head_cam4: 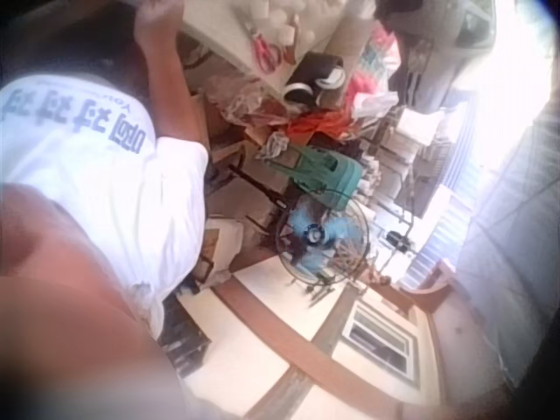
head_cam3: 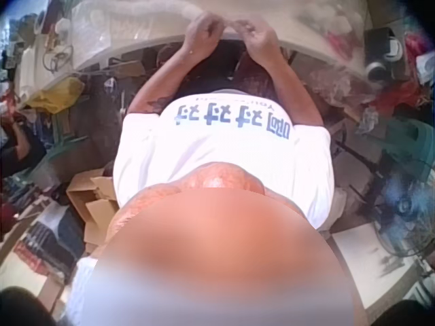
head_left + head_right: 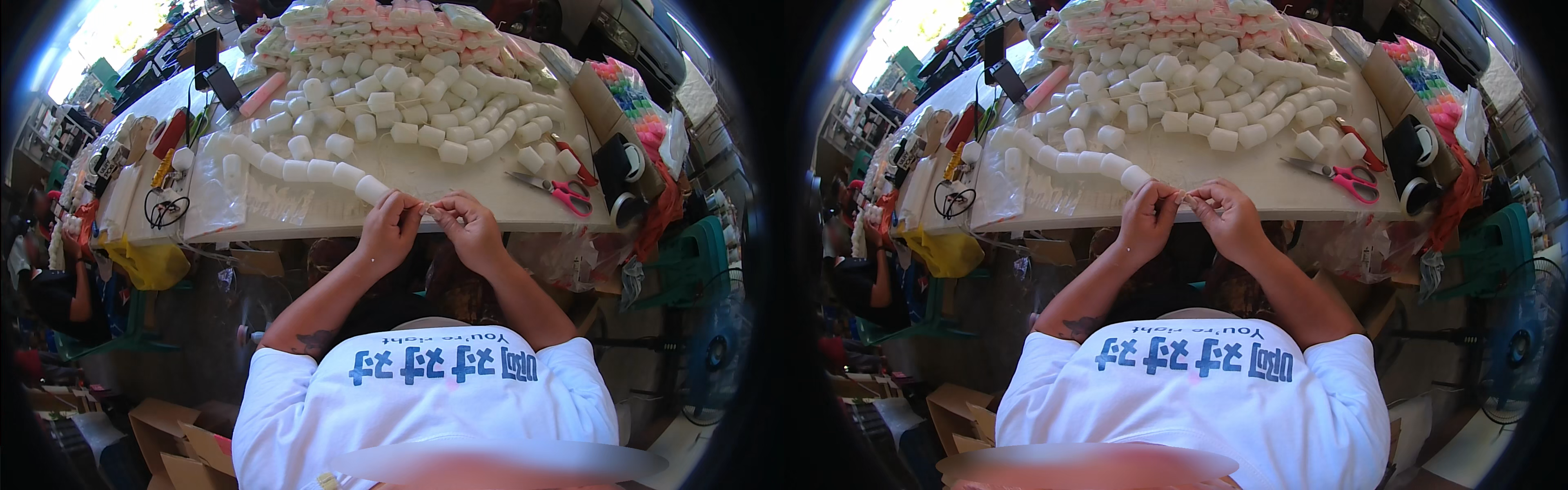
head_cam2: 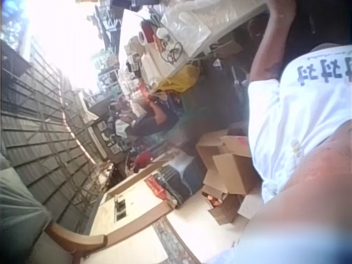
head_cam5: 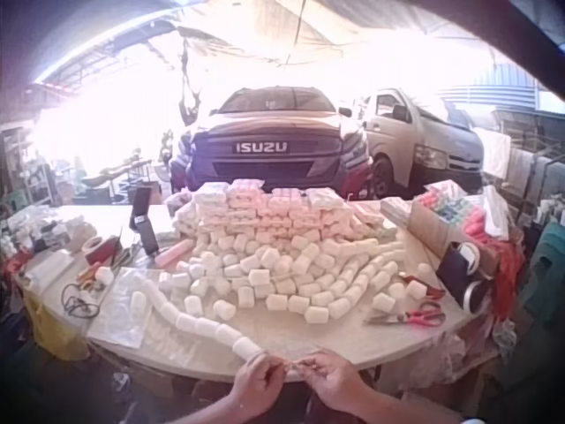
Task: The person threads white foam cylinders onto a string and ties knots to secure them, repeating the process to form a long garland. The person uses pink-handled scissors to cut the string between pieces and continues assembling the garland on a cluttered table.
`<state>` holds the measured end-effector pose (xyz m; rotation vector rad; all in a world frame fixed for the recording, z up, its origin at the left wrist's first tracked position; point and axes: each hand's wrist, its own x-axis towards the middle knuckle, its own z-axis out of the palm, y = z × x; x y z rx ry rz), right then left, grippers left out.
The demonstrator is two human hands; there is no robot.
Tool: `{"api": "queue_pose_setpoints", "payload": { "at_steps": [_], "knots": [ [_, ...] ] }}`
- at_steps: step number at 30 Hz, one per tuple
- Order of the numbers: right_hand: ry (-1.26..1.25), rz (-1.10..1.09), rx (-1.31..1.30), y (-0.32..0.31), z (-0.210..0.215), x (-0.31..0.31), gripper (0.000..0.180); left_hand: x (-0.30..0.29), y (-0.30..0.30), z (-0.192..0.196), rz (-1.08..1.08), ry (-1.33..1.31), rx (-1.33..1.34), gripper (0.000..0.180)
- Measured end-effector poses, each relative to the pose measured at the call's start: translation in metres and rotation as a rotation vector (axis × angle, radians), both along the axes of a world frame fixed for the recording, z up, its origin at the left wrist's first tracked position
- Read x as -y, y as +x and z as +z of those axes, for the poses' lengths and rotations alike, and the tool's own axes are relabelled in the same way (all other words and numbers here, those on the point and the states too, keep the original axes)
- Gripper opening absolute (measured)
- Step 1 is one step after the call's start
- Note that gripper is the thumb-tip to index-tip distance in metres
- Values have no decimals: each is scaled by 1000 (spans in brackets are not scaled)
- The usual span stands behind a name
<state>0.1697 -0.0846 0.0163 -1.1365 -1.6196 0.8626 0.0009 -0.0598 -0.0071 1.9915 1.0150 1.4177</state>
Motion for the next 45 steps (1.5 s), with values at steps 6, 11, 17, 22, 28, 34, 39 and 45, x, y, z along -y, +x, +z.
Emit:
{"api": "queue_pose_setpoints", "payload": {
  "at_steps": [6,11,17,22,28,34,39,45],
  "knots": [
    [201,-82,25,-13,-6,3,9,-2,0,-4,55,101,23,6],
    [299,-143,133,-11,-4,0,6,2,-5,3,-21,-29,37,15],
    [282,-79,163,-10,1,0,5,1,-6,6,-53,20,54,9],
    [284,-102,83,-14,-3,3,5,1,-3,2,-21,22,66,6],
    [373,-178,197,-9,-6,-3,6,1,-8,5,-43,16,-16,5],
    [-105,-15,181,0,2,-3,12,-9,-22,9,-120,48,-113,5],
    [-475,358,-357,-5,5,-10,20,-10,-23,2,-238,-296,89,3],
    [-329,403,-430,-23,1,-12,17,-3,-26,-6,-513,-537,561,14]
  ]
}}
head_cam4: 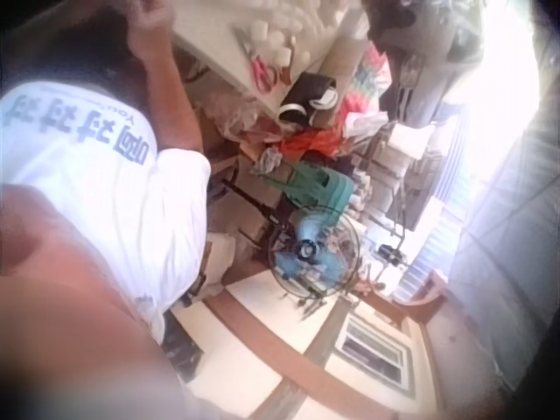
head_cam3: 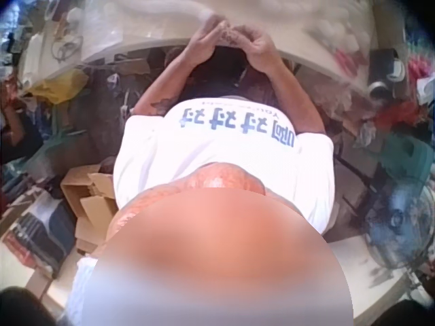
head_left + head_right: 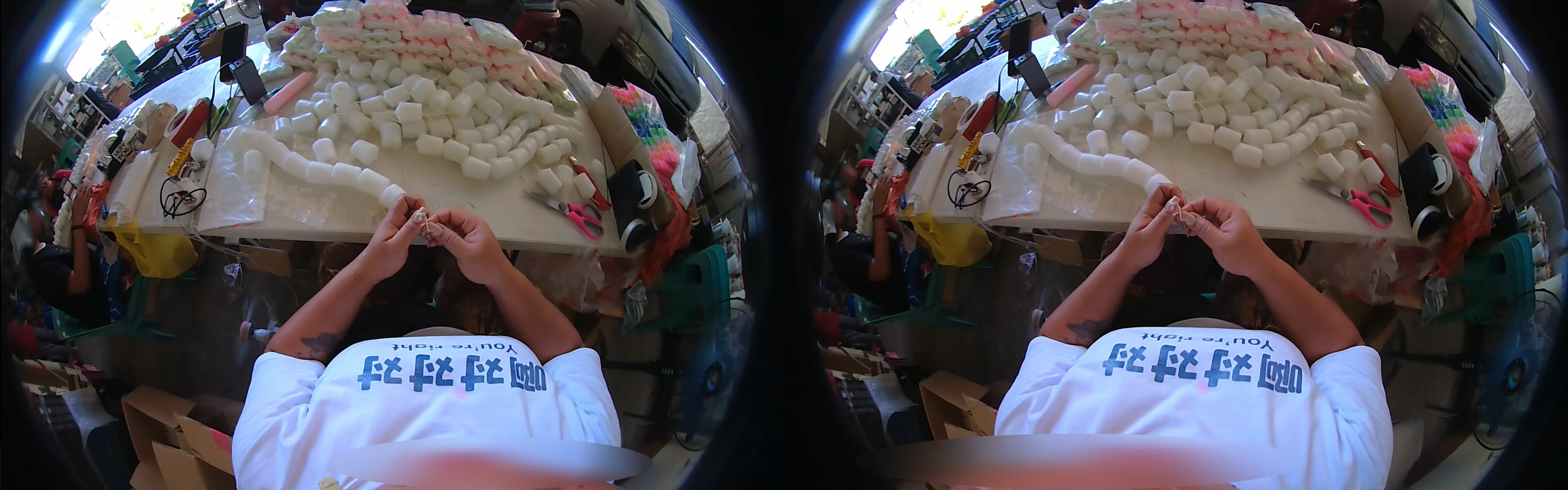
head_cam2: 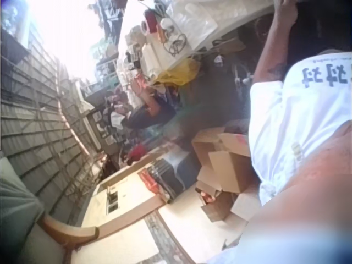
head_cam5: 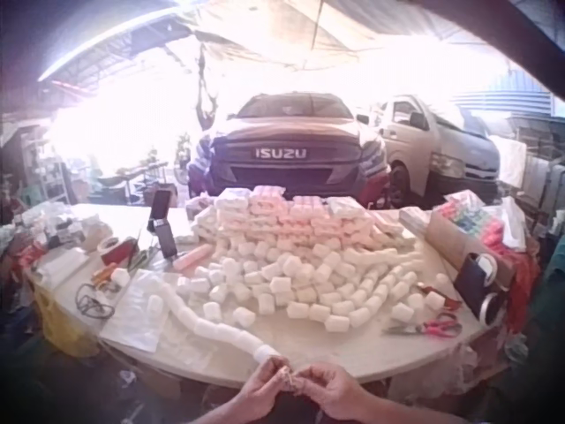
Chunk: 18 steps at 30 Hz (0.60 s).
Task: The person threads white foam cylinders onto a string and ties knots to secure them, repeating the process to form a long garland. The person uses pink-handled scissors to cut the string between pieces and continues assembling the garland on a cluttered table.
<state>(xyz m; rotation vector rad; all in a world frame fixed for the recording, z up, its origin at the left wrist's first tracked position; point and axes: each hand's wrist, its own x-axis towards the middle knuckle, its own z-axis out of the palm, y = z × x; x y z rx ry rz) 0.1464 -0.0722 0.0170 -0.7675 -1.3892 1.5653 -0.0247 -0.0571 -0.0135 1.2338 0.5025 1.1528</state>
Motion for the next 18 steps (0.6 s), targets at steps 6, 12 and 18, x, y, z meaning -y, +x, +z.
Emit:
{"api": "queue_pose_setpoints", "payload": {
  "at_steps": [6,12,18],
  "knots": [
    [487,-310,470,-8,3,5,13,2,7,-2,112,54,-56,14],
    [-13,-218,293,-3,11,8,16,0,6,-3,225,208,-231,11],
    [-308,13,-33,13,18,2,23,-1,3,0,253,194,-274,5]
  ]
}}
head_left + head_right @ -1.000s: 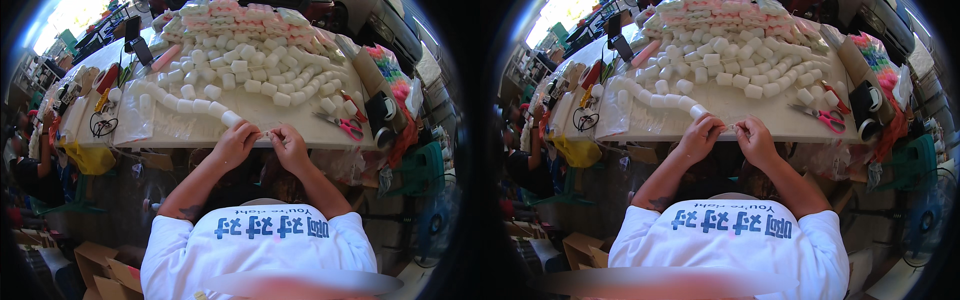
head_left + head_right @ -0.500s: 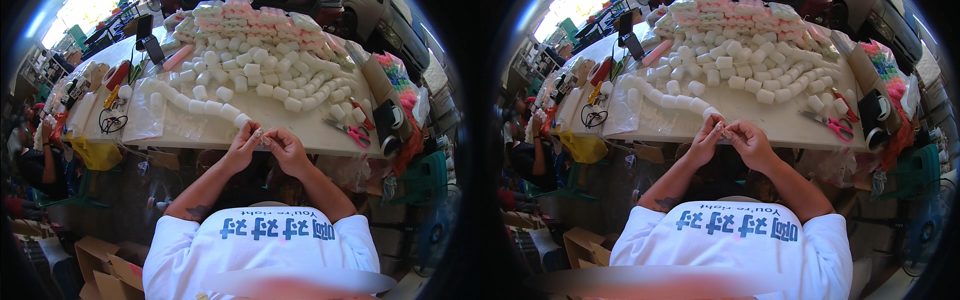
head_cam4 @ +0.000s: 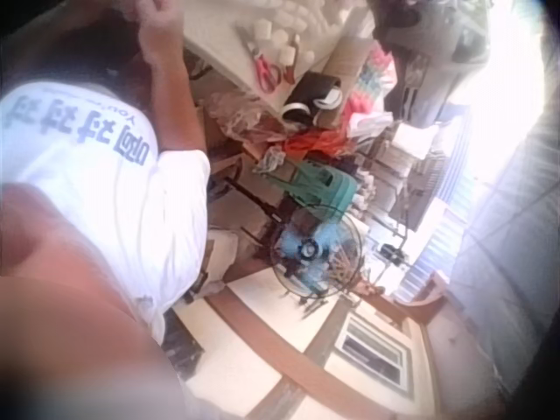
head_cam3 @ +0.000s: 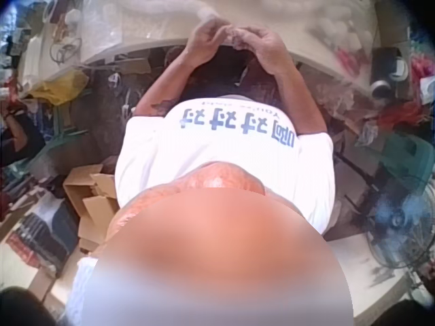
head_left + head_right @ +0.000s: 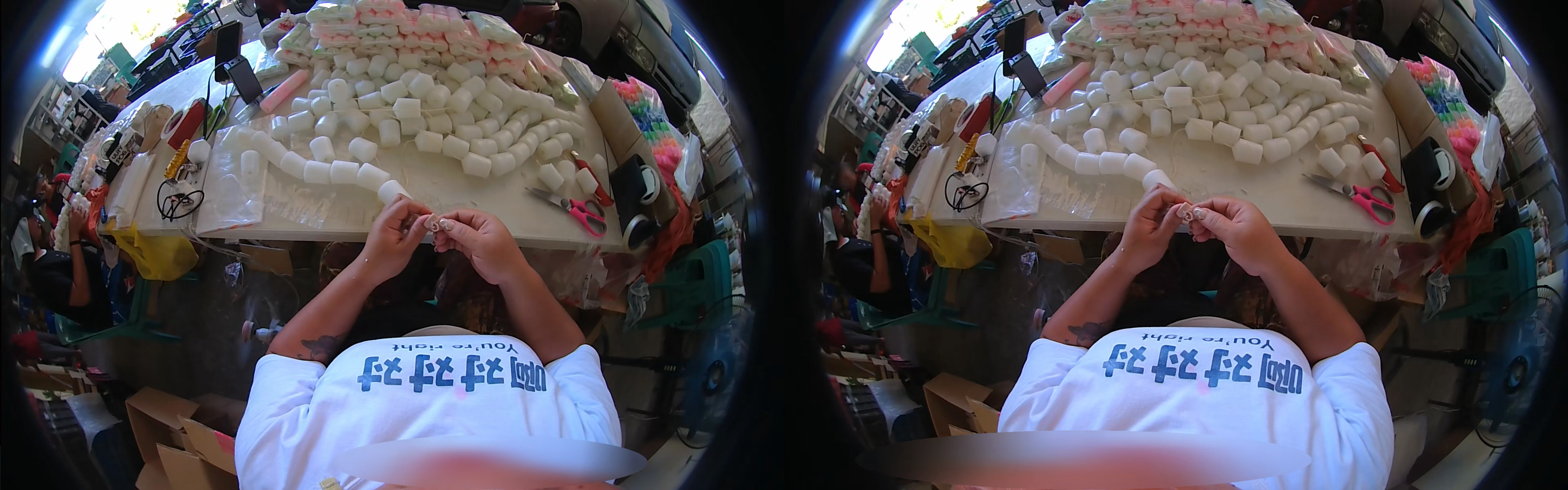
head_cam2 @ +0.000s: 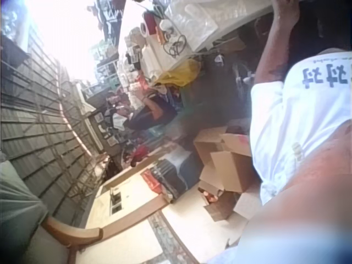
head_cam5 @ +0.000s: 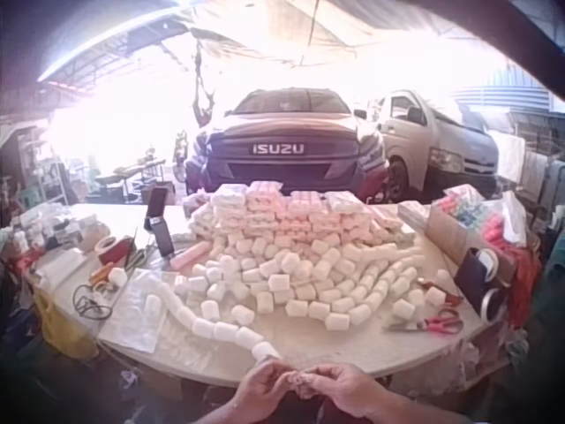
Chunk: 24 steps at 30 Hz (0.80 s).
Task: The person threads white foam cylinders onto a string and ties knots to secure them, repeating the process to form a long garland. The person uses pink-handled scissors to cut the string between pieces and continues assembling the garland on a cluttered table.
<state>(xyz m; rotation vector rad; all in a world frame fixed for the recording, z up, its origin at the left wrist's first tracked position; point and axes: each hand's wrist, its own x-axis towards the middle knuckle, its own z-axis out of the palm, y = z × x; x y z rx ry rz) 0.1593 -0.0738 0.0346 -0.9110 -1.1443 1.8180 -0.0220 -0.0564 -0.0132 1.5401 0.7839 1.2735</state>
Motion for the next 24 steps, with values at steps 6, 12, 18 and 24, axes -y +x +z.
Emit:
{"api": "queue_pose_setpoints", "payload": {
  "at_steps": [6,12,18,24],
  "knots": [
    [182,57,113,9,-5,-4,22,5,-2,11,194,250,-213,8],
    [193,-1,100,4,-16,-11,19,6,2,12,310,328,-223,15],
    [795,-240,649,-3,-18,-8,10,6,4,7,332,271,-223,20],
    [1043,-486,734,-11,-20,-6,11,4,7,4,365,164,-238,20]
  ]
}}
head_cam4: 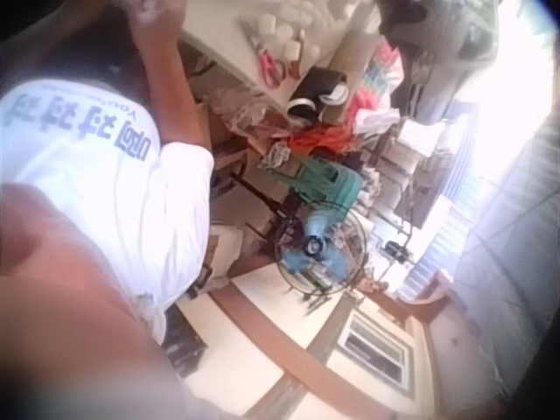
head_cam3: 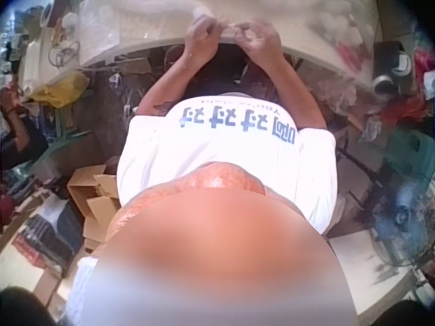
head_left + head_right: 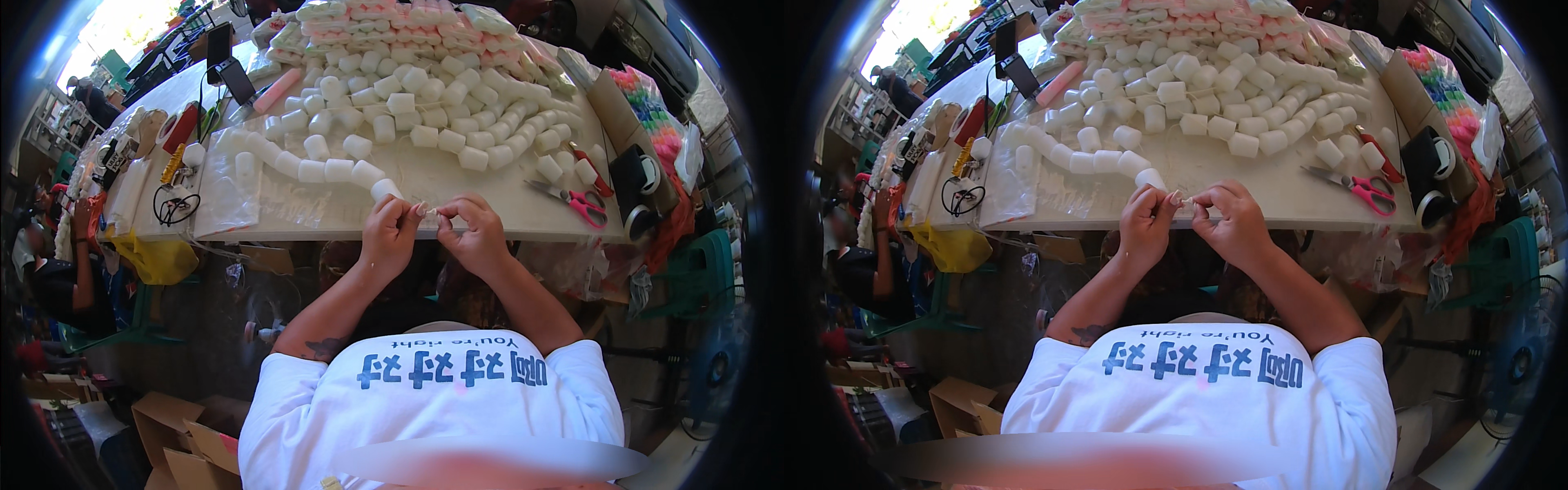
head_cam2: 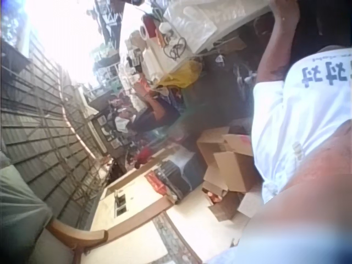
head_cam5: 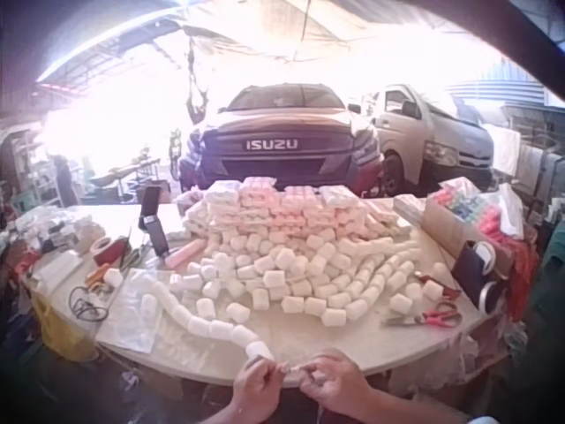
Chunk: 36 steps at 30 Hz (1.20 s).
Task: The person threads white foam cylinders onto a string and ties knots to secure them, repeating the process to form a long garland. The person uses pink-handled scissors to cut the string between pieces and continues assembling the garland on a cluttered table.
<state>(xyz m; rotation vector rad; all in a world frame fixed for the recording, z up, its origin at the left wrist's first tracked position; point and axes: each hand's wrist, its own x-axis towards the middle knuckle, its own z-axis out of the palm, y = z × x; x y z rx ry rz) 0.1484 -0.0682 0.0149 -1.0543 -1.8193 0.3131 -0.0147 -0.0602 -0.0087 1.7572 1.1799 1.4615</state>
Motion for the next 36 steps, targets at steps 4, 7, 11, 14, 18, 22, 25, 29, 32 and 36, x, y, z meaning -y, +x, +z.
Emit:
{"api": "queue_pose_setpoints", "payload": {
  "at_steps": [4,7,11,14,18,22,25,29,32,36],
  "knots": [
    [-216,42,-87,4,4,3,13,-1,-1,-3,-24,-20,14,18],
    [-412,147,-164,8,11,3,14,-1,-2,-3,-43,3,8,18],
    [-200,256,124,9,19,-3,14,1,-3,-2,-59,46,-27,17],
    [-121,247,284,11,21,-6,11,2,-6,-2,-91,26,-64,17],
    [-16,191,285,16,19,-2,9,0,-9,0,-128,-3,-79,17],
    [-43,184,223,21,21,5,8,2,-20,18,-238,3,-259,7],
    [-200,197,138,28,29,8,8,2,-49,41,-298,13,-532,29],
    [-366,187,-5,30,40,10,11,-19,-63,51,-117,162,-1046,52],
    [-342,226,-77,27,43,11,14,-36,-55,49,-140,239,-1174,48],
    [-110,153,-26,51,43,14,20,-41,-45,58,-231,76,-945,41]
  ]
}}
